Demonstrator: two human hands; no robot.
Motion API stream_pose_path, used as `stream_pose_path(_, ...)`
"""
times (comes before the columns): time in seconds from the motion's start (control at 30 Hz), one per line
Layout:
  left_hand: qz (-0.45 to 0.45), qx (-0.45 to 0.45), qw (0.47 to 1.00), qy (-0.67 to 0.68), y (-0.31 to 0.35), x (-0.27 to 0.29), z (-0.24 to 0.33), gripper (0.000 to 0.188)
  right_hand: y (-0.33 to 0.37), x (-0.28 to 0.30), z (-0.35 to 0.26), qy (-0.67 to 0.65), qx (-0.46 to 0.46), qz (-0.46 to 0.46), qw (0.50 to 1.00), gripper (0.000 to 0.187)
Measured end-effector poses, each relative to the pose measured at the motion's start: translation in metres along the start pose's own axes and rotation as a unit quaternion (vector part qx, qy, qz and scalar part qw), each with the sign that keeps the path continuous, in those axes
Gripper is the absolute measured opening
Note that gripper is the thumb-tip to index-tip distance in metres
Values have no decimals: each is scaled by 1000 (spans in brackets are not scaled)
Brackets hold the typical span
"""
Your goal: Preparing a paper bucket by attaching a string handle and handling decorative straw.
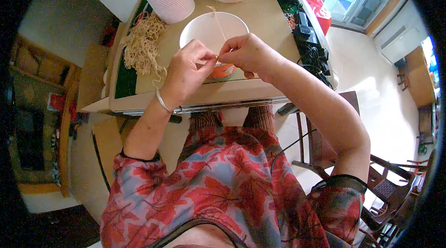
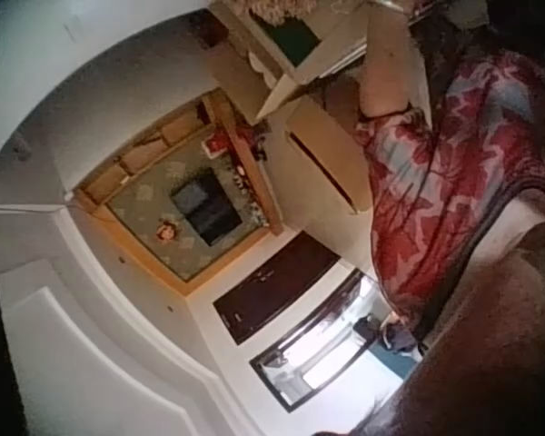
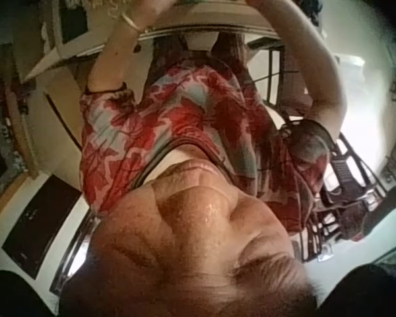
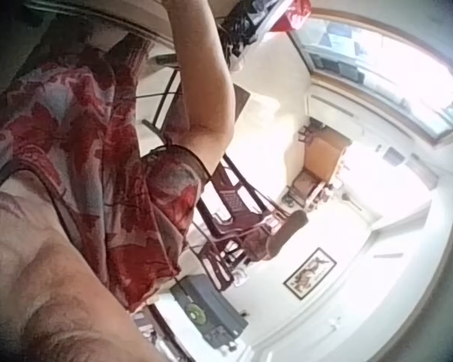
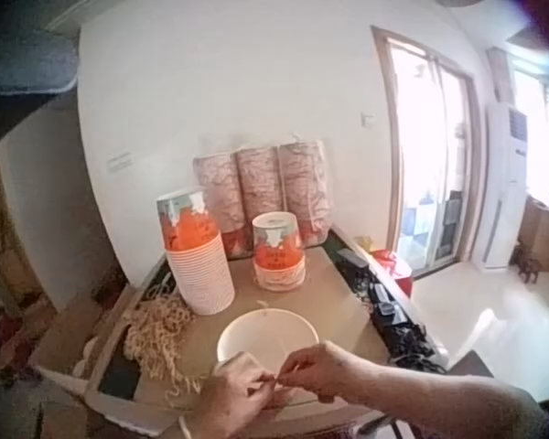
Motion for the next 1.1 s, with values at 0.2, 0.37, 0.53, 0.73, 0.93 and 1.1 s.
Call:
stream_pose_path(0.2, 18, 9, 999, 37, 1, 1, 3, 5, 4, -1, 0, -15, -29, -20, 999, 13)
stream_pose_path(0.37, 13, -4, 1000, 19, 2, 3, 3, 5, 2, -2, 1, -10, -33, -21, 999, 14)
stream_pose_path(0.53, 7, -16, 1000, 2, 1, 3, 4, 4, 2, -2, -2, 4, -30, -21, 999, 15)
stream_pose_path(0.73, 4, -26, 1000, 13, 1, 1, 5, 5, 2, -2, -4, 9, -27, -29, 999, 16)
stream_pose_path(0.93, 19, -63, 997, -39, 3, 4, 13, 6, 4, -1, -5, 5, -32, -28, 999, 16)
stream_pose_path(1.1, 11, -73, 996, -48, 4, 1, 14, 6, 1, -1, -3, 25, -28, -15, 999, 17)
Point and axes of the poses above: each hand's wrist, its own y-axis away from the middle knuckle, its own x-axis out of the back of the hand, z = x × y, the point moved 10 cm from there along -y, towards the middle knuckle, and after that the axes turned 2 degrees about z, right-handed, at the moved point
